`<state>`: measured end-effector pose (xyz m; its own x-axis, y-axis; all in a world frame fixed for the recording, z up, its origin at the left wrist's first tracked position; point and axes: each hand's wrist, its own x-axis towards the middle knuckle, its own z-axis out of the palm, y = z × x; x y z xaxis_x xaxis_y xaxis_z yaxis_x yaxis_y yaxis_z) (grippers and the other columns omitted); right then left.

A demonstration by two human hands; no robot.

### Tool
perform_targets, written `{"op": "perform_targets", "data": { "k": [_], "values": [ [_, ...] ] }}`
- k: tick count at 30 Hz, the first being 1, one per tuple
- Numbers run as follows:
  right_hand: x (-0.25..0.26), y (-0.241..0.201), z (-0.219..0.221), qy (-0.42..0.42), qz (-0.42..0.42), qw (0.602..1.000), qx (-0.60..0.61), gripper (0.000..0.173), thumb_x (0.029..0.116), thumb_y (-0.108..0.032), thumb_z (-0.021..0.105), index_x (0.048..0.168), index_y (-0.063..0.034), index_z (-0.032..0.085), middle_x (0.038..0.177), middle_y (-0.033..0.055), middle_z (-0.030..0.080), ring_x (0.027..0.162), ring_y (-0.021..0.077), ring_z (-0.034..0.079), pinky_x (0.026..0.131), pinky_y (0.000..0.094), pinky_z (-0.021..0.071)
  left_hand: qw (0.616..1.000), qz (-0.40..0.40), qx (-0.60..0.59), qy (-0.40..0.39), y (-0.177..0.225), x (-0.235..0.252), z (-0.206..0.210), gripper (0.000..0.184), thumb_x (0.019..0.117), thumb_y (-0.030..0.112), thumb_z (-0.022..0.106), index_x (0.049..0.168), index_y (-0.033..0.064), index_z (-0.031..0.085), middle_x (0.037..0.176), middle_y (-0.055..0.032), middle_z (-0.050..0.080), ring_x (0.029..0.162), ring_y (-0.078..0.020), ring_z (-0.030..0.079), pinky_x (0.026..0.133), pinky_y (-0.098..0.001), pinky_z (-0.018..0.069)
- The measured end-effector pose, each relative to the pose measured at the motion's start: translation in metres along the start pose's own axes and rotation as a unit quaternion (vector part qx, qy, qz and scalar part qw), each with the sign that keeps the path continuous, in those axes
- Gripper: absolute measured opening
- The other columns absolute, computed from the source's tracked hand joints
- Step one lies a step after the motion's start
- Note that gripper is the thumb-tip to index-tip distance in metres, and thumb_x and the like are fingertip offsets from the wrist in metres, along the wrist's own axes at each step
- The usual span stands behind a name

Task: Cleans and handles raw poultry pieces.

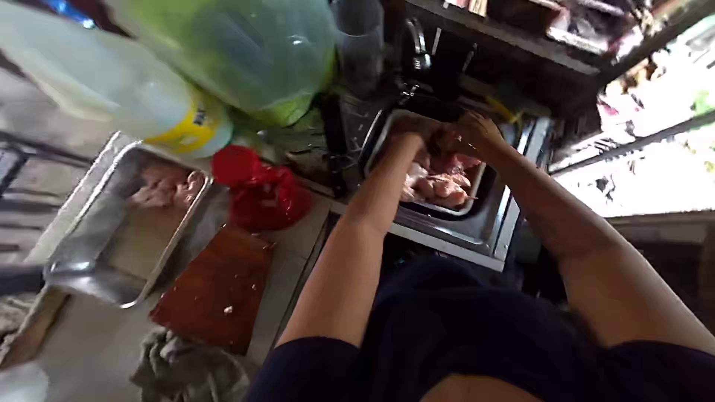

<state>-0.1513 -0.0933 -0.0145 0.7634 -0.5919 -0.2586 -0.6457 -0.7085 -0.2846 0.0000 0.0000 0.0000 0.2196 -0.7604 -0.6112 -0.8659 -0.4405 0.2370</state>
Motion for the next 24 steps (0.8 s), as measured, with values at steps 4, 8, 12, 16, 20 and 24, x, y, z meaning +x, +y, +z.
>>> {"op": "perform_targets", "data": {
  "k": [4,8,12,16,20,24],
  "values": [
    [-0.033,0.032,0.035,0.067,0.065,0.981,0.169,0.066,0.0932,-0.031,0.075,0.152,-0.0187,0.048,0.147,0.0297,0.049,0.131,0.0523,0.051,0.102,0.0720,0.0441,0.994,0.059,0.055,-0.080,-0.020,0.055,0.018,0.049,0.0968,0.039,0.066,0.128,0.0014,0.066,0.129,-0.0254,0.065,0.123,-0.0421,0.060,0.101,-0.0663,0.0452],
    [-0.038,0.027,0.077,0.106,0.094,0.951,0.275,0.099,0.0823,-0.026,0.085,0.163,-0.0164,0.028,0.155,0.0351,0.035,0.137,0.0528,0.045,0.108,0.0663,0.0434,0.990,0.088,0.059,-0.090,-0.021,0.062,0.018,0.059,0.0956,0.044,0.068,0.135,0.0002,0.062,0.132,-0.0274,0.063,0.126,-0.0431,0.059,0.104,-0.0663,0.0435],
    [-0.039,0.029,0.084,0.134,0.085,0.945,0.285,0.099,0.0736,-0.030,0.091,0.156,-0.0151,0.039,0.158,0.0324,0.034,0.139,0.0495,0.044,0.109,0.0619,0.0447,0.988,0.082,0.105,-0.084,-0.009,0.043,0.010,0.068,0.0904,0.049,0.073,0.130,-0.0045,0.063,0.130,-0.0296,0.062,0.126,-0.0453,0.058,0.103,-0.0675,0.0439],
    [-0.053,0.042,0.092,0.185,0.017,0.930,0.317,0.076,0.0815,-0.022,0.085,0.147,-0.0047,0.049,0.155,0.0290,0.041,0.142,0.0451,0.042,0.115,0.0583,0.0403,0.986,0.057,0.152,-0.039,0.007,0.019,0.008,0.063,0.0867,0.052,0.075,0.122,0.0005,0.069,0.131,-0.0256,0.064,0.133,-0.0460,0.051,0.107,-0.0727,0.0346],
    [-0.067,0.044,0.088,0.222,-0.025,0.913,0.341,0.041,0.0903,-0.012,0.075,0.127,0.0025,0.064,0.136,0.0277,0.059,0.128,0.0395,0.058,0.109,0.0527,0.0471,0.983,0.048,0.175,-0.007,0.010,0.007,0.011,0.058,0.0849,0.050,0.077,0.122,0.0048,0.071,0.137,-0.0225,0.061,0.138,-0.0450,0.046,0.108,-0.0742,0.0320],
    [-0.081,0.043,0.094,0.282,-0.088,0.904,0.311,0.022,0.0959,-0.003,0.064,0.115,0.0056,0.068,0.128,0.0262,0.064,0.119,0.0363,0.064,0.102,0.0485,0.0533,0.979,0.043,0.196,0.028,0.014,-0.004,0.012,0.059,0.0821,0.047,0.079,0.126,0.0096,0.071,0.139,-0.0198,0.059,0.137,-0.0447,0.045,0.105,-0.0723,0.0349]
  ]
}}
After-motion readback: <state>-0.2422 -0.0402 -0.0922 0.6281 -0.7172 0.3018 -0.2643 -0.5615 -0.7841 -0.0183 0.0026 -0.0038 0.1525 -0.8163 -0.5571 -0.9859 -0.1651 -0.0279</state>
